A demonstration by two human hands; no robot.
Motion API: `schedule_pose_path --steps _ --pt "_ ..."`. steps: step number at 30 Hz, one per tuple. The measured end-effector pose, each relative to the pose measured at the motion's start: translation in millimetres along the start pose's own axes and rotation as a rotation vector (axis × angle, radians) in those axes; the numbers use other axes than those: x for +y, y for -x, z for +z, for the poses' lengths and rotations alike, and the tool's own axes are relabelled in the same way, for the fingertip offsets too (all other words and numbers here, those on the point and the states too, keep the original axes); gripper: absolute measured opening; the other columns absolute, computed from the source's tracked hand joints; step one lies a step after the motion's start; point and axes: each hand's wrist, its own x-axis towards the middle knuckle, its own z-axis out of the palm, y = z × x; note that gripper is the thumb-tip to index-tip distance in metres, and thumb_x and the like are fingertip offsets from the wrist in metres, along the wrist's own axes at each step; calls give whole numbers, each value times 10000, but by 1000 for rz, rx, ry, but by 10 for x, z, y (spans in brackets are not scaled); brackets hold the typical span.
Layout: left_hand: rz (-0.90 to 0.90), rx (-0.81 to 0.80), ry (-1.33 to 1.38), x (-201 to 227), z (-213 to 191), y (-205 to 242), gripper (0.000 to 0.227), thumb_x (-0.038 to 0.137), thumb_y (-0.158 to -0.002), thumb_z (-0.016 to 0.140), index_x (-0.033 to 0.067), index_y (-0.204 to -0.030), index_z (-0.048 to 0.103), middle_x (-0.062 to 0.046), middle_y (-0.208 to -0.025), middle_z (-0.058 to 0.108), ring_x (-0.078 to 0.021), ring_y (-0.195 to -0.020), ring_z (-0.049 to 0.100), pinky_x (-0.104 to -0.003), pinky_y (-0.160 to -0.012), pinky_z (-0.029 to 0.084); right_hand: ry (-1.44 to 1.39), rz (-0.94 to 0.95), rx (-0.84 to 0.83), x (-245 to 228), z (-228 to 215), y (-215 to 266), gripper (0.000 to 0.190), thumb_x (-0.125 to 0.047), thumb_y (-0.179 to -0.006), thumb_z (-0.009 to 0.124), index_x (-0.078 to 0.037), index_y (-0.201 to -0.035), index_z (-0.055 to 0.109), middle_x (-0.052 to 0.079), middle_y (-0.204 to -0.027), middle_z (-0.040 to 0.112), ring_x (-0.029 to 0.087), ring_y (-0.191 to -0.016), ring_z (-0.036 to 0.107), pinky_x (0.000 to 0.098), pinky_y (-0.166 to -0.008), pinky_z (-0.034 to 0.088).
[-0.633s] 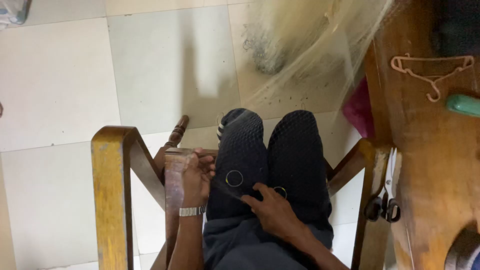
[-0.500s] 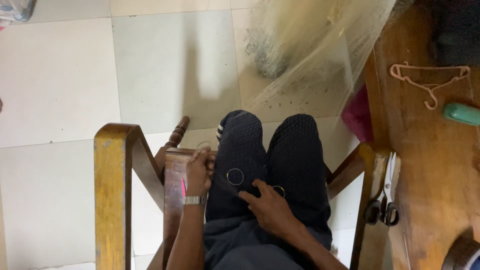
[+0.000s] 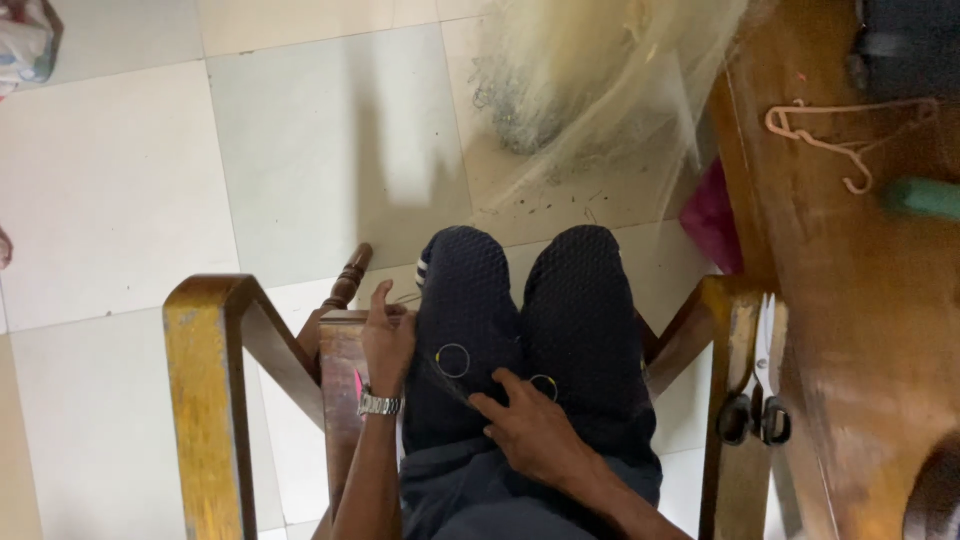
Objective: Repairing a fishing net by cutting and weaving with tools
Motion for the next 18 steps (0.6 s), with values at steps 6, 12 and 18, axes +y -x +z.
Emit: schedule_pose_path --steps 6,12,18 --pt "353 57 -5 27 51 -37 206 79 -795 527 57 -961 646 -115 -975 644 -258 -947 582 -359 -887 431 -20 67 -106 55 -62 24 465 -161 -831 601 -162 -1259 420 252 -1319 309 463 -992 472 550 -758 436" --pt "71 -91 -290 382 -218 0 474 290 -795 514 151 -1248 523 -241 -803 648 -445 -740 584 -513 -644 418 -108 132 -98 44 -130 -2 525 -169 -836 587 -189 -1314 370 180 -1323 324 412 -1043 469 537 -718 473" --pt "190 -26 -56 1199 -817 396 343 203 -809 621 104 -1137 604 -69 -1161 628 -174 -806 676 -288 -676 536 -96 235 -229 46 -119 -64 507 -198 -876 533 -206 -1345 342 188 -1391 231 429 -1161 362 560 -818 425"
